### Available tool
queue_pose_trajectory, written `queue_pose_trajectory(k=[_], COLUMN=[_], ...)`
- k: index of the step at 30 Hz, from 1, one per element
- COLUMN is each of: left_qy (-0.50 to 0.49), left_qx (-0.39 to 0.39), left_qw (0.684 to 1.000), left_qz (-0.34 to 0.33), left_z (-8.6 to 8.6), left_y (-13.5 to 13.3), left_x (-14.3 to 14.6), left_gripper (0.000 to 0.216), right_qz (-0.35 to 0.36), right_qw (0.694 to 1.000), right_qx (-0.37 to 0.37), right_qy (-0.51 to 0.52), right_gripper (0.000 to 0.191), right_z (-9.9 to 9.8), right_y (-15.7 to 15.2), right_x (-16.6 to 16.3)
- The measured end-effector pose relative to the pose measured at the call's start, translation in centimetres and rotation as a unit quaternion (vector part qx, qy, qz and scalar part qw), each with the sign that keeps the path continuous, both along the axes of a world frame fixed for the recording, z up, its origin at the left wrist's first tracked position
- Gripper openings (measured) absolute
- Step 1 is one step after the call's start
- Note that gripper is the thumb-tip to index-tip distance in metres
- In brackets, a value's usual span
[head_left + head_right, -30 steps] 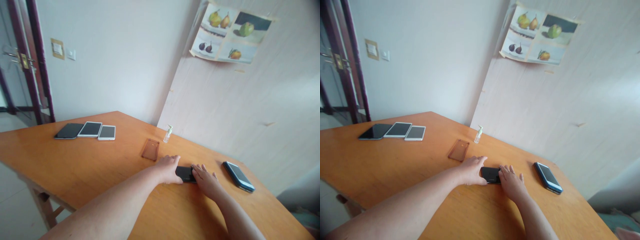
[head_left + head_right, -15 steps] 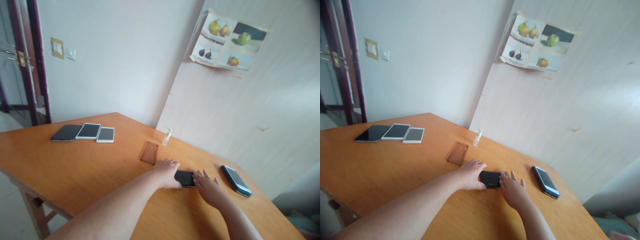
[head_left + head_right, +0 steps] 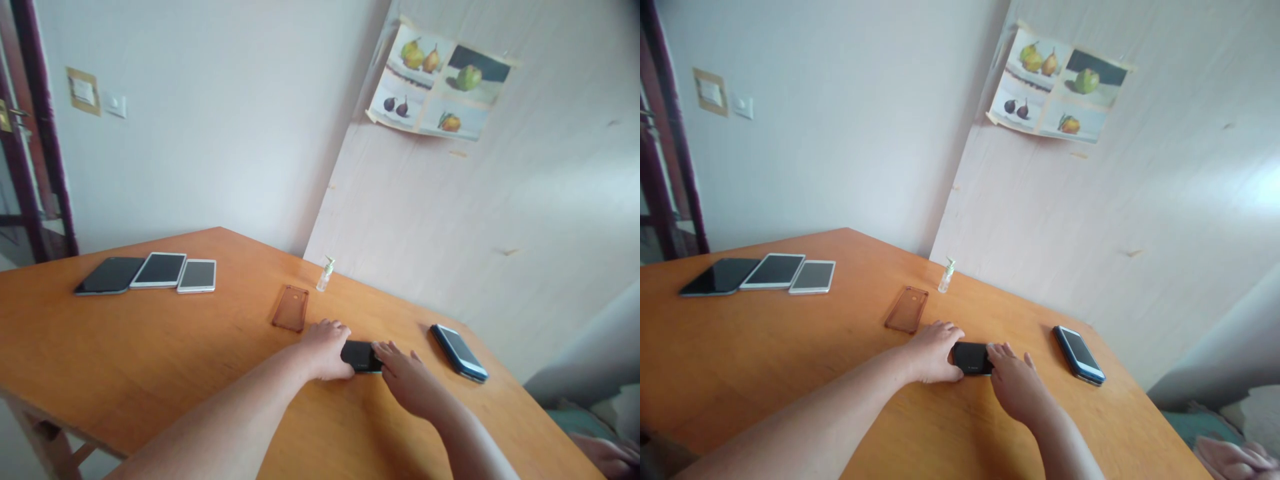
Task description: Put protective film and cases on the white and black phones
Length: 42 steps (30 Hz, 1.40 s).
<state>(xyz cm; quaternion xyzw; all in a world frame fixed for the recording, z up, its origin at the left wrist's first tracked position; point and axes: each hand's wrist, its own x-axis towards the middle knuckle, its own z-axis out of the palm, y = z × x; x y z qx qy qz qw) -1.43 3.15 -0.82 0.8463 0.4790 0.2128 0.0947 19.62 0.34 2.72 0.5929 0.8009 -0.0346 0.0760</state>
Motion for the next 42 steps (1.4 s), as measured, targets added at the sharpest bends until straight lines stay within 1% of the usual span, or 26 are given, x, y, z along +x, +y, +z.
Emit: queue_pose_trajectory(k=[2, 3, 4, 5, 7, 10, 12, 14, 17, 19, 21, 24, 25, 26, 27, 28, 31, 32, 33, 34, 35, 38, 39, 40, 41, 42], left_qy=[0.002, 0.003, 0.004, 0.005, 0.011, 0.020, 0.021, 0.020, 0.022, 0.023, 0.024, 0.026, 0.027, 0.027, 0.027, 0.027, 0.026, 0.025, 0.023, 0.020, 0.016, 0.016, 0.018, 0.020, 0.021, 0.020], left_qx=[-0.003, -0.003, -0.003, -0.002, -0.002, -0.001, 0.003, 0.008, 0.012, 0.013, 0.010, 0.004, 0.003, 0.001, 0.000, -0.002, -0.002, -0.002, -0.002, -0.002, -0.002, -0.005, -0.006, -0.008, -0.009, -0.010], left_qw=[1.000, 1.000, 1.000, 1.000, 1.000, 1.000, 1.000, 1.000, 1.000, 0.999, 0.999, 0.999, 0.999, 0.999, 0.999, 0.999, 0.999, 1.000, 1.000, 1.000, 1.000, 0.999, 0.999, 0.999, 0.999, 0.999], left_qz=[0.002, 0.001, -0.002, -0.005, -0.009, -0.012, -0.014, -0.016, -0.017, -0.019, -0.022, -0.022, -0.020, -0.019, -0.019, -0.019, -0.019, -0.018, -0.018, -0.020, -0.024, -0.029, -0.028, -0.025, -0.023, -0.023], left_z=[0.1, 0.2, 0.3, 0.4, 0.6, 0.8, 0.8, 0.7, 0.5, 0.5, 0.6, 0.9, 0.9, 1.0, 1.0, 1.0, 0.9, 0.8, 0.8, 0.7, 0.7, 0.8, 0.9, 0.9, 1.0, 1.0], left_y=[-0.1, -0.1, -0.2, -0.2, -0.4, -0.4, -0.4, -0.3, -0.2, -0.1, -0.2, -0.3, -0.3, -0.4, -0.4, -0.4, -0.3, -0.2, -0.2, -0.2, -0.2, -0.3, -0.3, -0.3, -0.3, -0.3], left_x=[-0.1, -0.1, -0.2, -0.2, -0.3, -0.3, -0.3, -0.3, -0.3, -0.4, -0.5, -0.5, -0.5, -0.4, -0.4, -0.4, -0.4, -0.4, -0.4, -0.4, -0.5, -0.5, -0.5, -0.5, -0.5, -0.4], left_gripper=[0.049, 0.047, 0.046, 0.044, 0.041, 0.038, 0.038, 0.038, 0.038, 0.037, 0.037, 0.037, 0.037, 0.037, 0.037, 0.038, 0.040, 0.041, 0.042, 0.042, 0.041, 0.037, 0.036, 0.035, 0.035, 0.035], right_qz=[0.075, 0.101, 0.118, 0.120, 0.084, 0.000, -0.016, 0.016, 0.105, 0.133, 0.103, 0.003, -0.021, -0.031, -0.023, 0.001, 0.114, 0.135, 0.141, 0.126, 0.094, -0.036, -0.064, -0.077, -0.074, -0.052], right_qw=[0.997, 0.994, 0.992, 0.991, 0.996, 1.000, 1.000, 1.000, 0.994, 0.990, 0.994, 1.000, 1.000, 0.999, 0.999, 1.000, 0.993, 0.990, 0.989, 0.991, 0.995, 0.998, 0.996, 0.995, 0.995, 0.996], right_qx=[-0.012, -0.018, -0.024, -0.027, -0.023, -0.003, 0.004, 0.003, -0.016, -0.026, -0.017, 0.006, 0.012, 0.016, 0.020, 0.023, 0.029, 0.028, 0.029, 0.031, 0.033, 0.031, 0.027, 0.026, 0.030, 0.034], right_qy=[0.033, 0.043, 0.048, 0.046, 0.028, -0.005, -0.018, -0.011, 0.031, 0.048, 0.039, -0.006, -0.020, -0.028, -0.027, -0.019, 0.030, 0.041, 0.045, 0.041, 0.028, -0.036, -0.054, -0.064, -0.066, -0.059], right_gripper=[0.058, 0.058, 0.058, 0.058, 0.057, 0.056, 0.056, 0.056, 0.056, 0.056, 0.054, 0.051, 0.050, 0.049, 0.048, 0.046, 0.045, 0.045, 0.045, 0.045, 0.043, 0.037, 0.036, 0.035, 0.035, 0.035], right_z=[0.3, 0.4, 0.5, 0.6, 0.8, 0.9, 1.0, 1.3, 1.6, 1.7, 1.7, 1.7, 1.7, 1.8, 1.9, 2.1, 2.3, 2.4, 2.4, 2.4, 2.4, 2.3, 2.3, 2.3, 2.3, 2.3], right_y=[-1.1, -1.5, -1.7, -1.7, -1.2, -0.2, -0.2, -0.9, -2.4, -2.7, -2.1, -0.7, -0.5, -0.5, -0.8, -1.3, -3.2, -3.5, -3.6, -3.5, -3.0, -1.2, -0.8, -0.6, -0.8, -1.2], right_x=[-1.6, -2.2, -2.5, -2.5, -1.7, 0.2, 0.5, -0.3, -2.3, -2.7, -1.8, 0.4, 0.8, 0.9, 0.6, 0.1, -2.4, -2.9, -3.1, -2.9, -2.3, 0.0, 0.5, 0.7, 0.4, -0.1])
